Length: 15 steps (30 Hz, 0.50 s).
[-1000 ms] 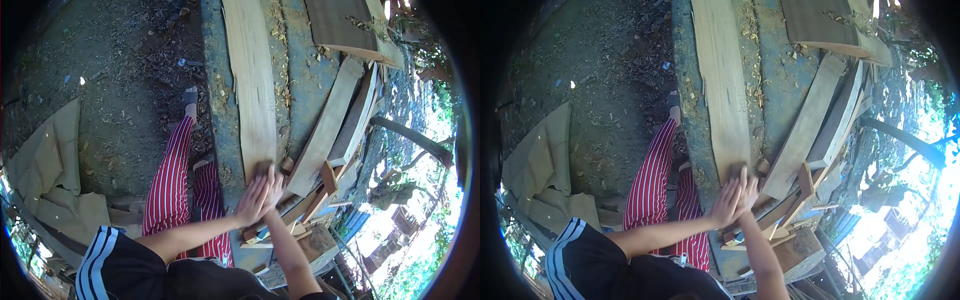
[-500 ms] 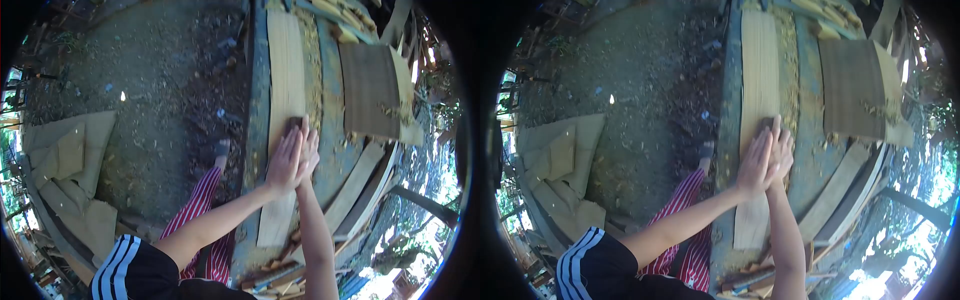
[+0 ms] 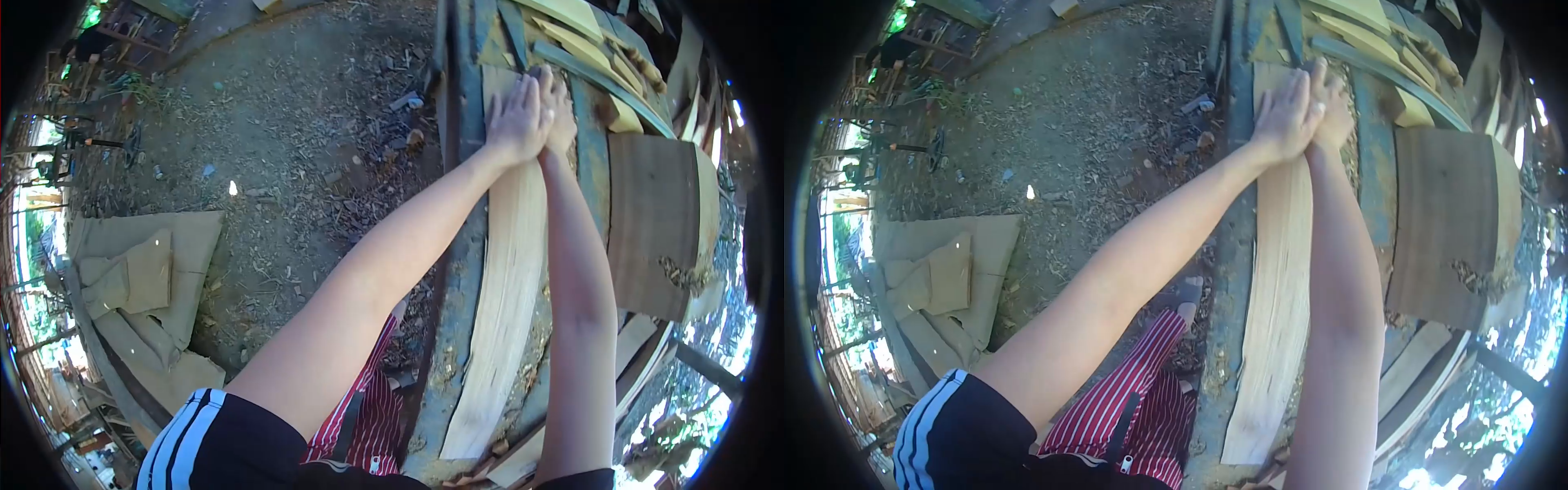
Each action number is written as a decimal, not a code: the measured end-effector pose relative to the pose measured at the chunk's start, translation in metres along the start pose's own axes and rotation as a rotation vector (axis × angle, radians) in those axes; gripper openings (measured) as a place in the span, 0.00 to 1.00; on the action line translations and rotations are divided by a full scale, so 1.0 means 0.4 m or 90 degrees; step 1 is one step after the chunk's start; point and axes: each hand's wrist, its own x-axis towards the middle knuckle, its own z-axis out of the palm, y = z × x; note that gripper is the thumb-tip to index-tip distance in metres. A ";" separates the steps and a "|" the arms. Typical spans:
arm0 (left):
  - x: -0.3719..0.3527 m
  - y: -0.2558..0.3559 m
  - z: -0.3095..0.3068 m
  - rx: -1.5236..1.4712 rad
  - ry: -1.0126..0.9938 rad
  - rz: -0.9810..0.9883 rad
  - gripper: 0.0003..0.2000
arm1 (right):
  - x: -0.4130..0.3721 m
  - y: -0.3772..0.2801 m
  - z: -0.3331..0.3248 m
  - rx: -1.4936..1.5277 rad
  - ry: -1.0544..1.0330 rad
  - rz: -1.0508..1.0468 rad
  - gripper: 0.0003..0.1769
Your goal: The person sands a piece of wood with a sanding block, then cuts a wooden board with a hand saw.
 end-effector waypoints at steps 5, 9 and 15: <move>-0.203 0.040 0.035 0.057 0.010 0.077 0.37 | -0.228 0.048 -0.086 0.001 -0.045 -0.070 0.26; -0.576 0.174 0.083 -0.010 -0.008 0.197 0.37 | -0.607 0.063 -0.267 0.048 -0.065 -0.010 0.32; -1.353 0.435 0.159 -0.141 -0.178 0.068 0.37 | -1.346 0.102 -0.582 0.061 -0.334 0.187 0.38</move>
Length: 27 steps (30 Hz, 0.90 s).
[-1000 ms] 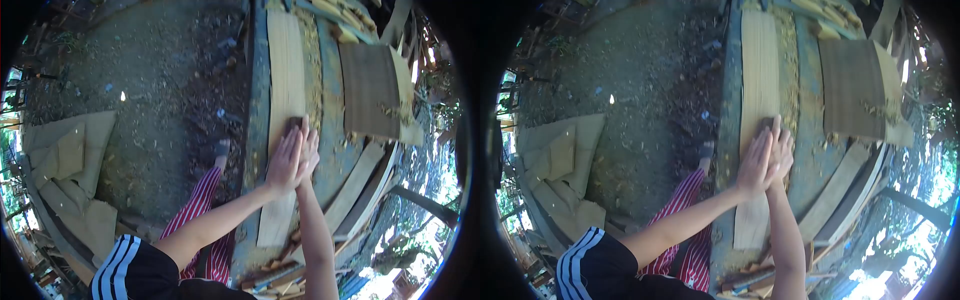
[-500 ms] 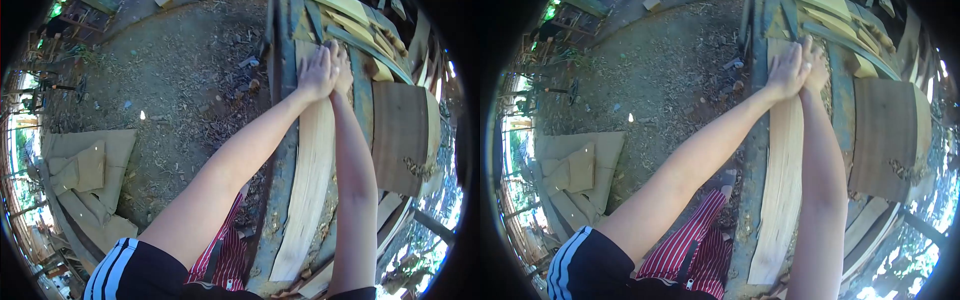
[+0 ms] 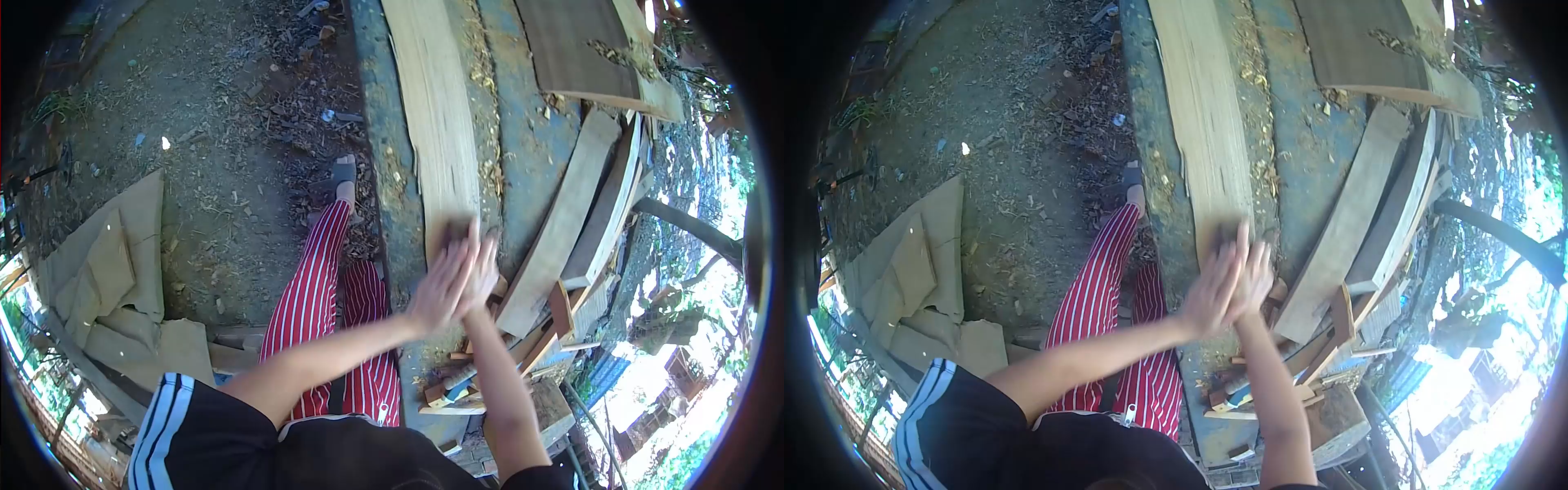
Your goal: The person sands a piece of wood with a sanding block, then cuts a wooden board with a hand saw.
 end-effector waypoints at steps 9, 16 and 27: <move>-0.254 0.127 0.074 -0.020 -0.080 -0.096 0.41 | -0.266 0.079 0.070 -0.047 -0.012 -0.099 0.38; 0.244 -0.084 -0.154 0.077 0.176 -0.085 0.38 | 0.317 -0.212 -0.063 -0.022 0.053 -0.173 0.34; 1.038 -0.510 -0.658 0.231 0.270 0.009 0.34 | 1.234 -0.615 -0.129 -0.002 0.242 -0.228 0.27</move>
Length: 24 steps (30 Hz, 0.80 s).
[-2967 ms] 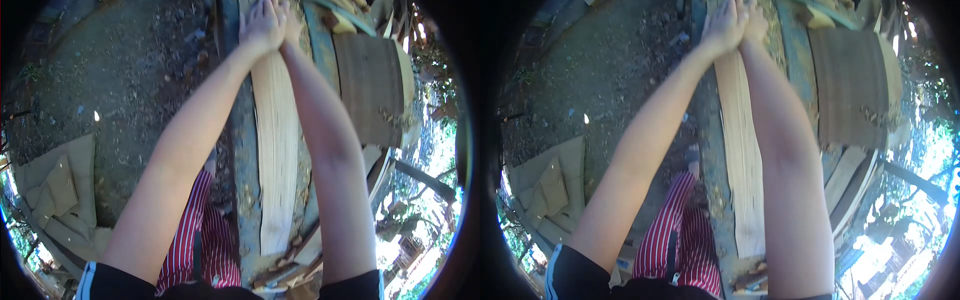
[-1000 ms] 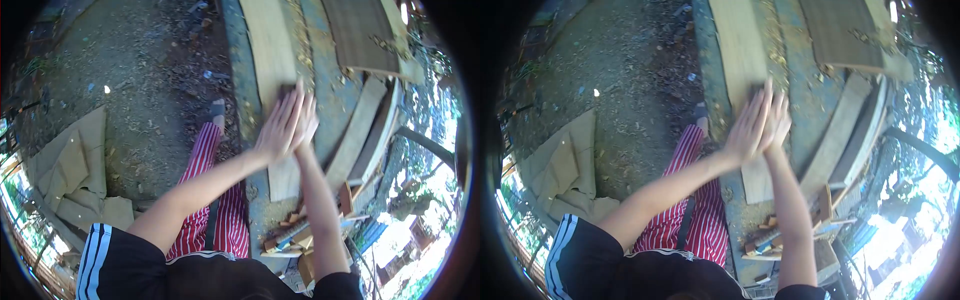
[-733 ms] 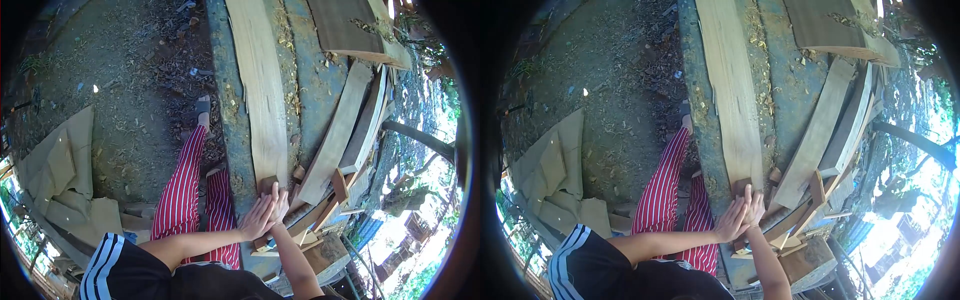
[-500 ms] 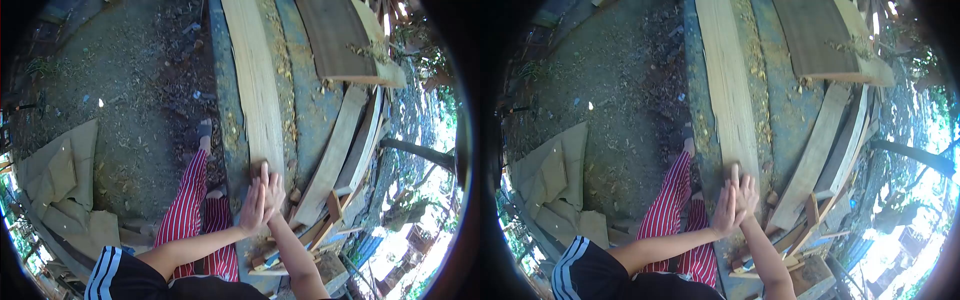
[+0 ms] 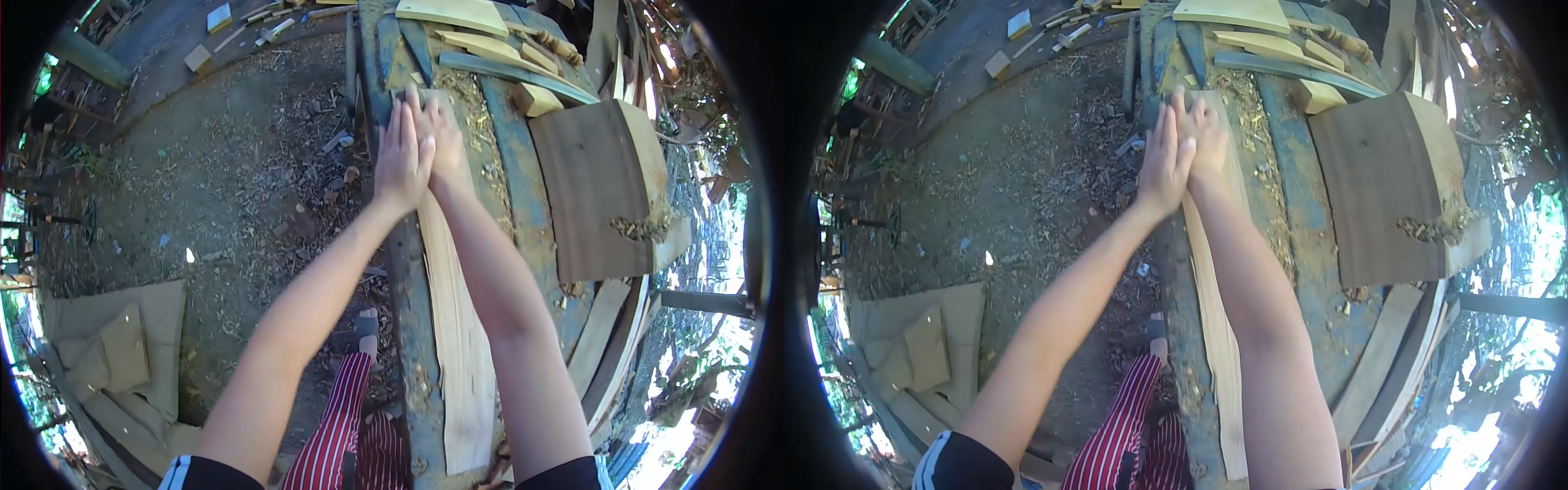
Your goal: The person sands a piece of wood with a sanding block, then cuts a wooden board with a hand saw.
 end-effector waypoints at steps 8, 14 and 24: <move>0.198 -0.073 0.004 -0.039 -0.052 0.010 0.34 | 0.180 -0.010 0.033 -0.034 0.023 0.020 0.27; -0.115 0.059 -0.010 -0.050 -0.106 0.001 0.36 | -0.147 0.019 -0.047 0.023 0.031 0.015 0.28; -1.172 0.646 -0.089 -0.109 -0.356 0.008 0.43 | -1.343 0.117 -0.374 -0.028 -0.213 0.161 0.36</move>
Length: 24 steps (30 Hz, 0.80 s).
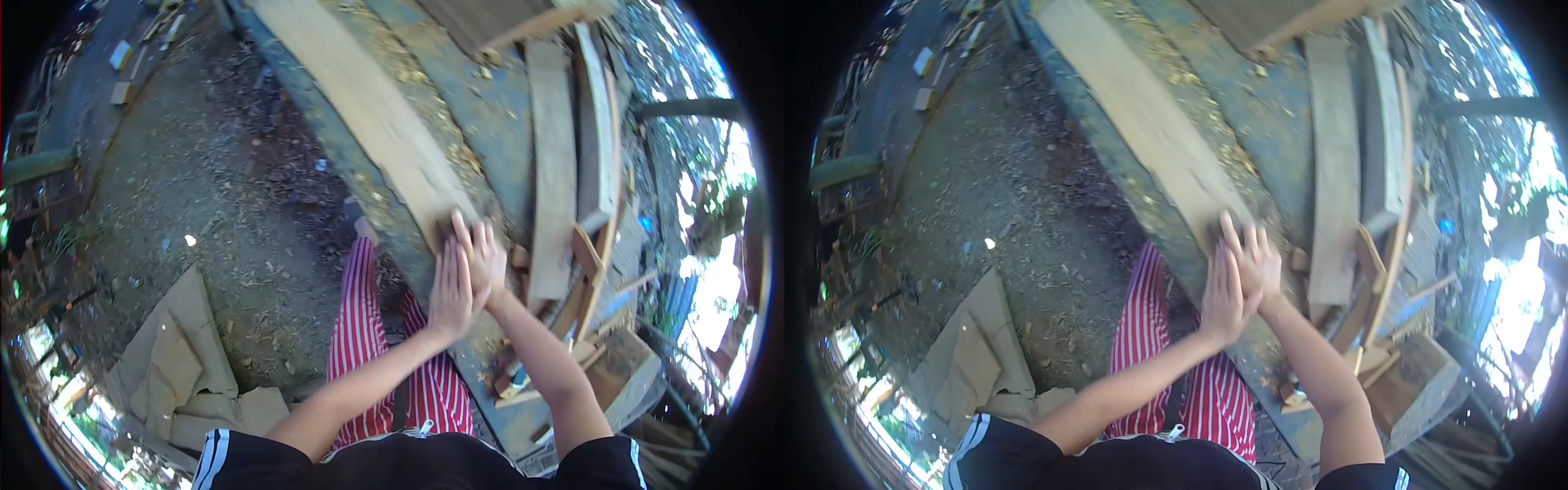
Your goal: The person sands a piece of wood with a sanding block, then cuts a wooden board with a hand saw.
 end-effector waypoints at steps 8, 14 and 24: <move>-0.280 0.110 0.121 -0.084 -0.137 -0.001 0.45 | -0.344 0.101 0.048 0.065 0.006 -0.019 0.37; 0.022 -0.068 -0.003 -0.025 0.108 -0.030 0.41 | 0.094 -0.048 -0.024 0.051 0.048 -0.089 0.36; 0.803 -0.475 -0.463 0.049 0.307 -0.059 0.32 | 1.034 -0.348 -0.100 0.116 0.171 -0.083 0.30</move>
